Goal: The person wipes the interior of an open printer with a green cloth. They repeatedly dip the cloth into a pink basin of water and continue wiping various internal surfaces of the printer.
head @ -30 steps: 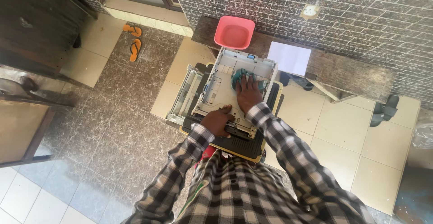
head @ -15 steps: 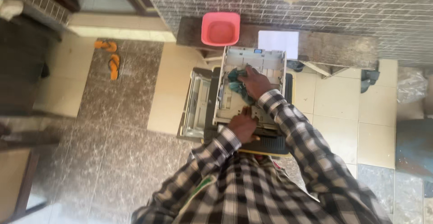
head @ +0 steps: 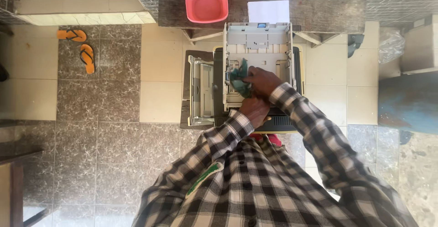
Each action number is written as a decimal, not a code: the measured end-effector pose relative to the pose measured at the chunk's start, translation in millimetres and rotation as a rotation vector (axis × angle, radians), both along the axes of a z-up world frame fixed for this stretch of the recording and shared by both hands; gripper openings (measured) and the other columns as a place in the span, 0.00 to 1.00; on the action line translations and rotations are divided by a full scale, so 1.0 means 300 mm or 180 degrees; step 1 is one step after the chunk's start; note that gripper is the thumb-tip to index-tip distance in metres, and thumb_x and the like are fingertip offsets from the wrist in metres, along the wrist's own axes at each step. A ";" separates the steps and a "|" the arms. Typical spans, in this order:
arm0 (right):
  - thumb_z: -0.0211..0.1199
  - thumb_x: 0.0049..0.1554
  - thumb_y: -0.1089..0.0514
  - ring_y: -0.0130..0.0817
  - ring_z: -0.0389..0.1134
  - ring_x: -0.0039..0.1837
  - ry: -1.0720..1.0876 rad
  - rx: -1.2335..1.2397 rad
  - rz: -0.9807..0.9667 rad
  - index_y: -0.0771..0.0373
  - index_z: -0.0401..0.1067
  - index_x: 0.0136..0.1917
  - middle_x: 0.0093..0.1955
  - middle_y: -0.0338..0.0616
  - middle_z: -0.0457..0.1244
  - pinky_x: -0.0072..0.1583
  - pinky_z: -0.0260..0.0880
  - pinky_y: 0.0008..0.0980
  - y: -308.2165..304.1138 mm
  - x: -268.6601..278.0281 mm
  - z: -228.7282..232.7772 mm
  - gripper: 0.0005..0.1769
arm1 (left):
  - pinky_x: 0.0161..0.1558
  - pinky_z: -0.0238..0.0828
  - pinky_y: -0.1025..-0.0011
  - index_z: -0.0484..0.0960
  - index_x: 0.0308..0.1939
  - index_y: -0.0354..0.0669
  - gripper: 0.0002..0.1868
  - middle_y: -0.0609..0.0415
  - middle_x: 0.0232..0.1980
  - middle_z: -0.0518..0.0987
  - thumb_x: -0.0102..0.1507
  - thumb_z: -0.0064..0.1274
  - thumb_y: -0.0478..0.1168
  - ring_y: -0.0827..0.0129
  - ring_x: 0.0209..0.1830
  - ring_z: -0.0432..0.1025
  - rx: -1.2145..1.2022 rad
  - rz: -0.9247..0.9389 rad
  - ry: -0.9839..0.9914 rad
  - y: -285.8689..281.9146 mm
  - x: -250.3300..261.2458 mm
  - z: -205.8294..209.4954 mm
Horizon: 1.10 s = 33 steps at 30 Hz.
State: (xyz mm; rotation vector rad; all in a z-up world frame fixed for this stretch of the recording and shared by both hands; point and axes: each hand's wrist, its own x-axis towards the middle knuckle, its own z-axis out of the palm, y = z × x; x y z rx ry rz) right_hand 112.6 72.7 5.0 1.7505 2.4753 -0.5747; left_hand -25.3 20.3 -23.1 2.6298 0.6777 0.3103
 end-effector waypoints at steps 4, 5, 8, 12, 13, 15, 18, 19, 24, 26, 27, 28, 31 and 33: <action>0.61 0.56 0.63 0.45 0.70 0.57 0.0166 -0.0179 -0.0189 0.43 0.80 0.59 0.53 0.46 0.64 0.61 0.74 0.42 -0.009 0.066 0.023 0.21 | 0.37 0.81 0.57 0.82 0.40 0.36 0.21 0.44 0.41 0.82 0.51 0.70 0.46 0.53 0.41 0.78 -0.0247 0.0060 0.0195 0.011 -0.011 0.041; 0.61 0.58 0.62 0.46 0.71 0.56 0.0139 -0.0242 -0.0363 0.45 0.79 0.59 0.53 0.46 0.64 0.60 0.74 0.43 -0.011 0.081 0.026 0.18 | 0.38 0.82 0.57 0.82 0.41 0.37 0.21 0.44 0.41 0.82 0.52 0.69 0.46 0.54 0.42 0.79 -0.0327 0.0061 0.0182 0.005 -0.016 0.055; 0.59 0.60 0.63 0.50 0.71 0.54 0.0143 -0.0116 -0.0784 0.53 0.78 0.57 0.55 0.49 0.64 0.59 0.74 0.44 0.023 0.142 0.036 0.14 | 0.38 0.82 0.56 0.80 0.52 0.33 0.27 0.41 0.45 0.81 0.59 0.68 0.51 0.51 0.39 0.80 -0.0714 -0.0002 0.0784 0.017 -0.024 0.091; 0.60 0.54 0.72 0.53 0.70 0.59 0.0911 0.1061 -0.1113 0.65 0.75 0.56 0.65 0.52 0.63 0.61 0.75 0.44 0.067 0.281 0.128 0.17 | 0.38 0.82 0.56 0.80 0.49 0.33 0.33 0.30 0.57 0.74 0.50 0.72 0.54 0.44 0.54 0.74 -0.0516 0.0087 0.0695 0.034 -0.007 0.162; 0.60 0.53 0.72 0.53 0.70 0.62 0.1270 0.1410 -0.1203 0.69 0.73 0.57 0.69 0.52 0.63 0.62 0.75 0.44 0.075 0.306 0.148 0.17 | 0.41 0.82 0.54 0.79 0.50 0.32 0.35 0.30 0.60 0.72 0.50 0.72 0.55 0.44 0.55 0.74 -0.0596 0.0119 0.0829 0.040 -0.007 0.173; 0.61 0.51 0.72 0.53 0.70 0.63 0.1592 0.1246 -0.1049 0.70 0.71 0.57 0.75 0.54 0.59 0.61 0.74 0.43 0.084 0.349 0.181 0.19 | 0.44 0.82 0.54 0.78 0.52 0.32 0.38 0.28 0.66 0.68 0.50 0.72 0.57 0.44 0.59 0.73 -0.0596 0.0216 0.1007 0.037 0.003 0.201; 0.65 0.47 0.70 0.55 0.68 0.66 0.1647 0.1352 -0.0575 0.69 0.68 0.66 0.73 0.57 0.58 0.65 0.72 0.44 0.107 0.367 0.161 0.32 | 0.44 0.82 0.52 0.76 0.57 0.30 0.45 0.24 0.71 0.62 0.50 0.67 0.63 0.40 0.67 0.67 -0.0410 0.0409 0.1179 0.022 0.041 0.227; 0.67 0.46 0.69 0.56 0.66 0.66 0.1581 0.1434 -0.0391 0.68 0.66 0.71 0.71 0.58 0.58 0.67 0.71 0.44 0.099 0.368 0.136 0.38 | 0.44 0.81 0.50 0.75 0.58 0.29 0.49 0.21 0.72 0.60 0.51 0.64 0.69 0.37 0.70 0.63 -0.0410 0.0470 0.1240 0.002 0.060 0.229; 0.63 0.57 0.68 0.56 0.65 0.66 0.0447 0.1310 0.0197 0.63 0.61 0.78 0.68 0.56 0.59 0.66 0.71 0.49 0.088 0.344 -0.024 0.36 | 0.51 0.77 0.46 0.79 0.54 0.29 0.49 0.23 0.71 0.61 0.60 0.50 0.77 0.41 0.72 0.62 -0.0456 0.1249 0.1248 -0.079 0.145 0.201; 0.61 0.60 0.67 0.55 0.66 0.65 0.0087 0.1290 0.0405 0.61 0.61 0.79 0.66 0.55 0.60 0.64 0.71 0.50 0.096 0.337 -0.057 0.35 | 0.53 0.77 0.47 0.82 0.49 0.31 0.42 0.23 0.71 0.63 0.65 0.49 0.73 0.41 0.72 0.63 -0.0392 0.1412 0.1076 -0.073 0.163 0.172; 0.61 0.57 0.66 0.56 0.65 0.64 0.0044 0.1337 0.0540 0.62 0.62 0.76 0.65 0.56 0.60 0.62 0.71 0.51 0.086 0.335 -0.069 0.34 | 0.53 0.77 0.48 0.83 0.48 0.32 0.37 0.26 0.70 0.66 0.65 0.50 0.68 0.43 0.70 0.65 -0.0358 0.1490 0.0982 -0.078 0.171 0.152; 0.61 0.54 0.66 0.56 0.65 0.64 0.0002 0.1386 0.0674 0.63 0.63 0.74 0.63 0.57 0.60 0.60 0.71 0.52 0.073 0.330 -0.076 0.34 | 0.54 0.77 0.49 0.83 0.47 0.34 0.32 0.28 0.69 0.68 0.66 0.51 0.63 0.44 0.67 0.67 -0.0322 0.1568 0.0888 -0.072 0.175 0.130; 0.59 0.61 0.67 0.55 0.66 0.63 -0.0360 0.0707 0.0938 0.72 0.65 0.70 0.65 0.62 0.59 0.55 0.76 0.46 -0.014 0.304 -0.078 0.24 | 0.50 0.79 0.54 0.85 0.42 0.37 0.20 0.29 0.66 0.72 0.64 0.54 0.52 0.47 0.63 0.72 -0.0025 0.1596 0.0715 -0.107 0.165 0.071; 0.63 0.52 0.67 0.55 0.66 0.62 -0.0272 0.0761 0.1191 0.70 0.67 0.66 0.64 0.60 0.59 0.51 0.77 0.45 -0.052 0.296 -0.054 0.28 | 0.48 0.80 0.56 0.85 0.42 0.38 0.17 0.33 0.61 0.75 0.64 0.54 0.49 0.49 0.60 0.74 0.0121 0.1547 0.0684 -0.094 0.156 0.053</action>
